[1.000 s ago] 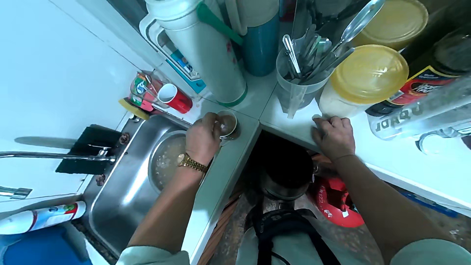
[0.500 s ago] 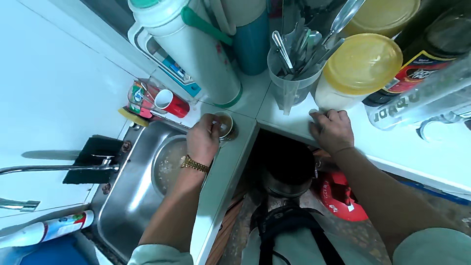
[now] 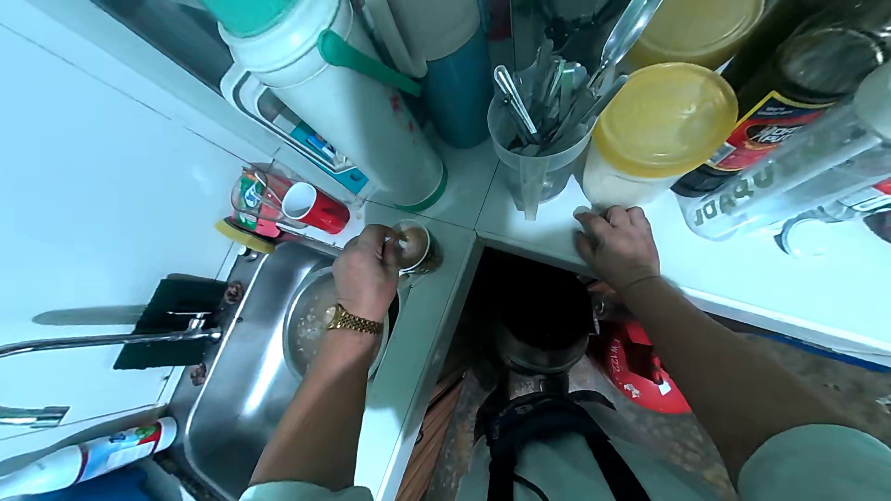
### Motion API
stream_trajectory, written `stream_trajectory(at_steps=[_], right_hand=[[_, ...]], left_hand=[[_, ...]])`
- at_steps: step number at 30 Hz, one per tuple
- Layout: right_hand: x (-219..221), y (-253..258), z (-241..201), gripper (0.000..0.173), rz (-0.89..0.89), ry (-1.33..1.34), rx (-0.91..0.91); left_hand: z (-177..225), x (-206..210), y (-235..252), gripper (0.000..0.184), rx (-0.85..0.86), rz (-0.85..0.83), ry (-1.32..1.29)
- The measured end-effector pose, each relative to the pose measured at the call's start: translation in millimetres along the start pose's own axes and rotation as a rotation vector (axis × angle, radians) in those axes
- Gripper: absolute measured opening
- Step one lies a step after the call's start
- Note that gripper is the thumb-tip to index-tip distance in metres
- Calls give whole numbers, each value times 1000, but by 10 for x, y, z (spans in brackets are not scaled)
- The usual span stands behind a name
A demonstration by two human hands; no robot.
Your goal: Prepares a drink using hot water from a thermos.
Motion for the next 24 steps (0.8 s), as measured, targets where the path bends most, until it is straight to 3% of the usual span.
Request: stream_trajectory(at_steps=[14,20,24], right_hand=[[2,5,14,36,-24,20,26],[-3,-2,-1,36,-27,6,27],[-4,10,1,36,-31,-1,26]], left_hand=[[34,-56,-94,17,-12,-48,-47],[36,31,-55,21,20,54,2],[42,-21,-106,17,-2,-14,-64]])
Point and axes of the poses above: each hand's wrist, its own y-axis towards the middle knuckle, its own x-axis out of the palm, z = x × y, the point moved 5 cm from there along y, towards the middle knuckle, and after that the axes turned 13 degrees about y, right-handed, at the moved point
